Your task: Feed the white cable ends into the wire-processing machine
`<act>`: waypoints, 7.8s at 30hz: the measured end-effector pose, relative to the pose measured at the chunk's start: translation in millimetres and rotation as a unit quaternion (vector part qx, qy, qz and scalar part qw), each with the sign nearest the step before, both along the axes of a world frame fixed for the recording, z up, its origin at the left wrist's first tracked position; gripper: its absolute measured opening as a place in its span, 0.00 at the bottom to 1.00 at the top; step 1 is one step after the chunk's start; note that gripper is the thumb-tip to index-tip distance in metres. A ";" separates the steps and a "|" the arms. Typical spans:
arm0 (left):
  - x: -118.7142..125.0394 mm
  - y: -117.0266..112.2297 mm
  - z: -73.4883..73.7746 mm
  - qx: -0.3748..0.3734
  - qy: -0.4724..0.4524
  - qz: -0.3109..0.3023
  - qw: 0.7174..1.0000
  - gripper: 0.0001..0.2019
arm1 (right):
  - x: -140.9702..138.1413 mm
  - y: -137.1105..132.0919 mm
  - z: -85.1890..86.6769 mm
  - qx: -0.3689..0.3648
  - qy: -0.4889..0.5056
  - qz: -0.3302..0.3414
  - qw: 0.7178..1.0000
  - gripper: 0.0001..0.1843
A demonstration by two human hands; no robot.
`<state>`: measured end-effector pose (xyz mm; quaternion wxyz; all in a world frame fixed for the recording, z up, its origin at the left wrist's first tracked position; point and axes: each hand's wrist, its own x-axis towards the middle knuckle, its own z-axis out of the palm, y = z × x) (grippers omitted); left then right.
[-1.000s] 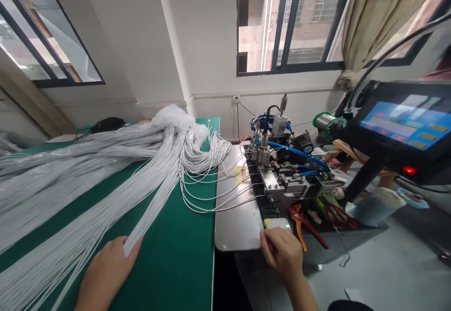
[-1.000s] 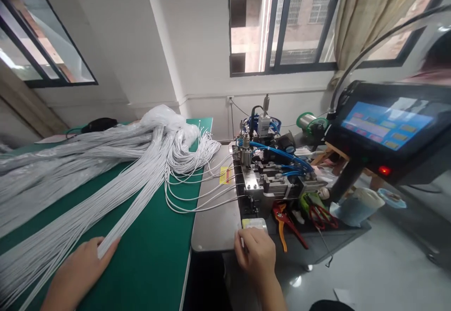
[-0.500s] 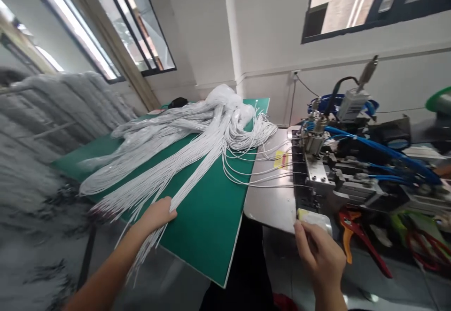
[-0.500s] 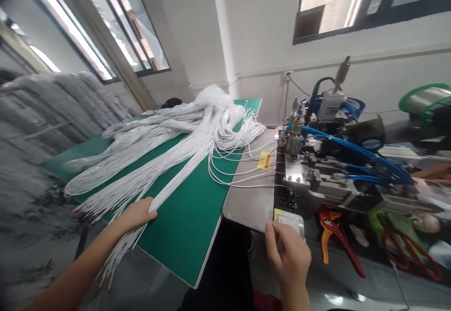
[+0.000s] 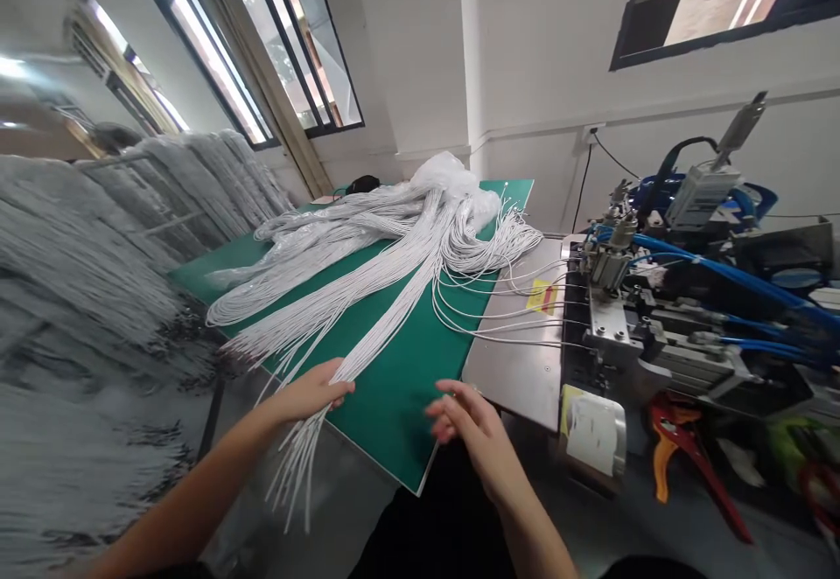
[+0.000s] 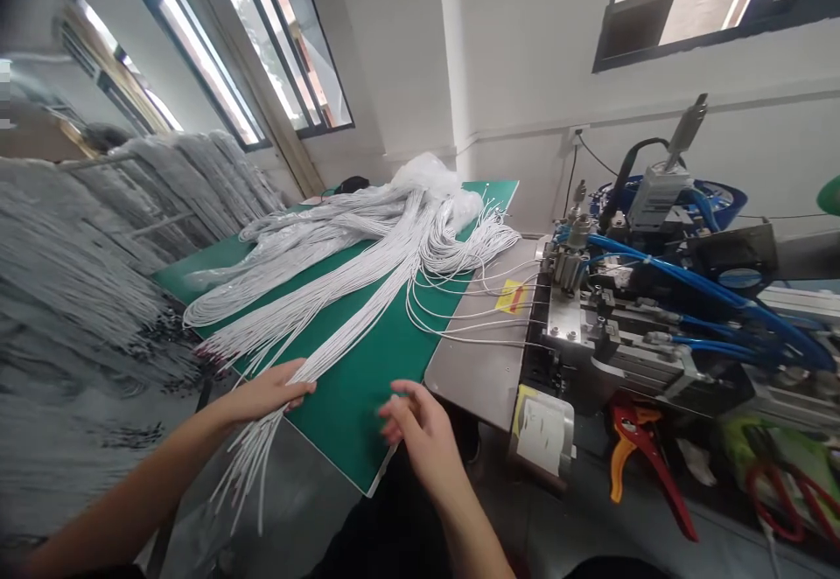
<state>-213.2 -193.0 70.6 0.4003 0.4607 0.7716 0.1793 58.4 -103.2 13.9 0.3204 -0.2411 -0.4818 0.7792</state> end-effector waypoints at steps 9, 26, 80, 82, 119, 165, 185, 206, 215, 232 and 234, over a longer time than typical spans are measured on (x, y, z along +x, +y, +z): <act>106.0 10.6 14.7 0.040 -0.168 -0.113 0.978 0.22 | -72.3 40.5 2.4 -0.296 0.094 0.028 0.950 0.13; 173.6 194.2 -53.4 0.519 0.285 -0.503 0.629 0.15 | 79.2 15.4 12.0 0.113 -0.149 -0.181 0.966 0.20; 208.0 197.2 -72.3 0.646 0.241 -0.349 0.635 0.11 | 137.7 74.1 6.2 0.180 -0.315 -0.399 0.842 0.17; 208.4 198.0 -73.0 0.645 0.247 -0.351 0.632 0.11 | 139.5 73.1 8.9 0.175 -0.315 -0.382 0.851 0.17; 206.1 194.8 -73.8 0.571 0.250 -0.341 0.704 0.12 | 155.9 98.0 -49.5 0.074 -0.245 -0.385 0.887 0.20; 201.0 195.8 -74.8 0.631 0.222 -0.374 0.642 0.13 | 144.0 86.0 -3.0 0.229 -0.311 -0.330 0.862 0.17; 206.3 195.8 -75.7 0.588 0.239 -0.361 0.683 0.15 | 161.5 101.1 -35.1 0.236 -0.344 -0.350 0.839 0.16; 203.3 195.9 -78.0 0.573 0.225 -0.359 0.701 0.18 | 170.4 79.4 -81.7 0.022 -0.195 -0.428 0.882 0.20; 201.9 195.2 -78.8 0.586 0.229 -0.357 0.691 0.18 | 197.4 39.6 -42.2 0.141 -0.266 -0.330 0.895 0.19; 198.8 193.4 -73.1 0.629 0.210 -0.394 0.637 0.18 | 195.0 29.4 -31.8 0.171 -0.306 -0.360 0.865 0.15; 198.3 192.9 -71.4 0.629 0.210 -0.399 0.633 0.17 | 192.2 30.4 -32.8 0.171 -0.296 -0.387 0.856 0.14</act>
